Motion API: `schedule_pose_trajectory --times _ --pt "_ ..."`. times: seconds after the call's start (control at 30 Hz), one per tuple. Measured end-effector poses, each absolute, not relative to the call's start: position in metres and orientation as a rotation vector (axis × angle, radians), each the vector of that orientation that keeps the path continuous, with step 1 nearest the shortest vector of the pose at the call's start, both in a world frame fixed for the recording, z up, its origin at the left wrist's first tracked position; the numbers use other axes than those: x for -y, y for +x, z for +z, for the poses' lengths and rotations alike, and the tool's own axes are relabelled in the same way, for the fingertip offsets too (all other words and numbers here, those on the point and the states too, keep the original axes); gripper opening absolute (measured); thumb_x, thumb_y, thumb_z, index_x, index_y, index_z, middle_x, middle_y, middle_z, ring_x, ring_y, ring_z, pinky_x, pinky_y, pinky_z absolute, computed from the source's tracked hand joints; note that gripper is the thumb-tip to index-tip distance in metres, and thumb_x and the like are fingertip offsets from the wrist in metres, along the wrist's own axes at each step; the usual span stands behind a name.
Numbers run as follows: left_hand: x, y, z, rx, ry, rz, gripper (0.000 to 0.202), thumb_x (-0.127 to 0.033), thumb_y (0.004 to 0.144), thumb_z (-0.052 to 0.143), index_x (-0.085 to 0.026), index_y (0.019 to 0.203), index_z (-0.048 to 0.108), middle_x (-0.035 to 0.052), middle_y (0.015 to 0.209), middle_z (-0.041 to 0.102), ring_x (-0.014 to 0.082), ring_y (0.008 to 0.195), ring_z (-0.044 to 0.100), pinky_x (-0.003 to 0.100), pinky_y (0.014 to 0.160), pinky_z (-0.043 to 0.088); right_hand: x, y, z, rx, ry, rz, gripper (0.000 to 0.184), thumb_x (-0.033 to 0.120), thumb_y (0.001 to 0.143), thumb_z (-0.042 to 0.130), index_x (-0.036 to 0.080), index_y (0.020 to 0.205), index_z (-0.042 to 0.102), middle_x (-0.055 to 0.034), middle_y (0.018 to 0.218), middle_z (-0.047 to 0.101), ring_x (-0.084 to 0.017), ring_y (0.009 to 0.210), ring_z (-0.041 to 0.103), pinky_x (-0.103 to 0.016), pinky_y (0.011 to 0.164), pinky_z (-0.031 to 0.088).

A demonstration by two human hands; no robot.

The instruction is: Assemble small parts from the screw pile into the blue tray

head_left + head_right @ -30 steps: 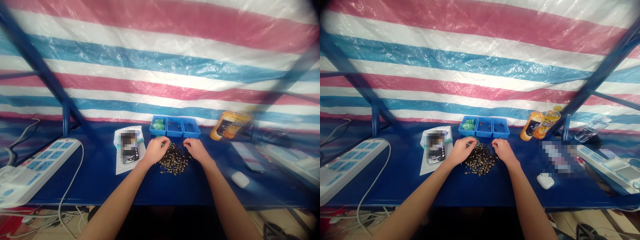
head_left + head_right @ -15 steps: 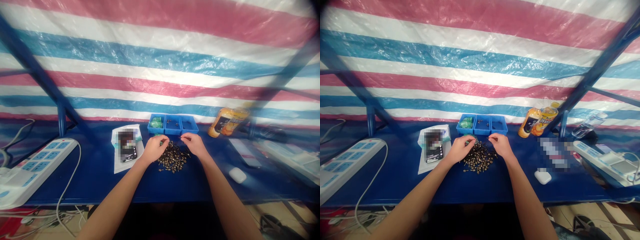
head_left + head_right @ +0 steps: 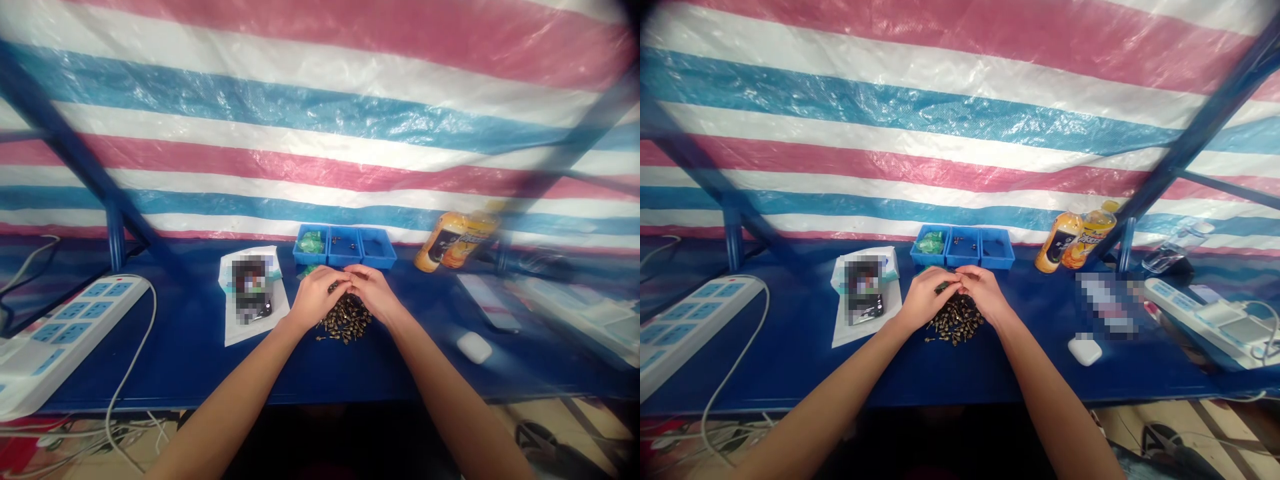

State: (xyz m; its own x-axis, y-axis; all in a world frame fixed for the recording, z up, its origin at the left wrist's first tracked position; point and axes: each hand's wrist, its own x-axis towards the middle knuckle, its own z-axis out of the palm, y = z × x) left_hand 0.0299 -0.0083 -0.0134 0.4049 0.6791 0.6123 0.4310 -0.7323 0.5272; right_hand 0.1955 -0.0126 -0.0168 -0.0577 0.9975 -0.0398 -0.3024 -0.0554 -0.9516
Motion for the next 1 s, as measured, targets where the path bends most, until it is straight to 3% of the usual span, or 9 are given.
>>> schedule_pose_trajectory --times 0.3,0.57,0.8,1.0 --pt "0.0037 0.0273 -0.0141 -0.958 2.182 1.462 0.012 -0.032 0.092 0.064 -0.022 0.092 0.071 0.0055 0.100 0.072 0.0177 0.092 0.068 0.029 0.076 0.052 0.0115 0.2004 -0.0172 0.940 -0.957 1.413 0.035 0.035 0.063 0.089 0.018 0.089 0.074 -0.0016 0.079 0.071 -0.010 0.066 0.062 -0.028 0.073 0.051" --pt "0.0021 0.0260 -0.0175 -1.062 1.913 1.296 0.015 -0.038 0.086 0.071 -0.023 0.086 0.073 0.0010 0.091 0.076 0.0175 0.083 0.071 0.028 0.069 0.051 0.0147 0.2005 -0.0131 0.935 -0.921 1.506 0.030 0.033 0.064 0.090 0.018 0.084 0.074 -0.0029 0.078 0.074 -0.013 0.074 0.069 -0.028 0.079 0.053" --pt "0.0055 0.0271 -0.0150 -0.992 1.926 1.397 0.013 -0.033 0.084 0.072 -0.021 0.080 0.071 0.0051 0.099 0.076 0.0200 0.094 0.071 0.031 0.076 0.052 0.0135 0.2030 -0.0148 0.929 -0.911 1.590 0.028 0.032 0.065 0.090 0.018 0.083 0.074 -0.0016 0.077 0.074 -0.011 0.071 0.069 -0.020 0.067 0.051" --pt "0.0060 0.0263 -0.0166 -0.970 1.884 1.361 0.018 -0.035 0.085 0.070 -0.020 0.077 0.066 0.0035 0.089 0.075 0.0166 0.077 0.068 0.030 0.069 0.050 0.0128 0.2046 -0.0160 0.956 -0.978 1.585 0.029 0.033 0.065 0.090 0.018 0.084 0.074 -0.0028 0.078 0.075 -0.011 0.071 0.070 -0.018 0.062 0.049"
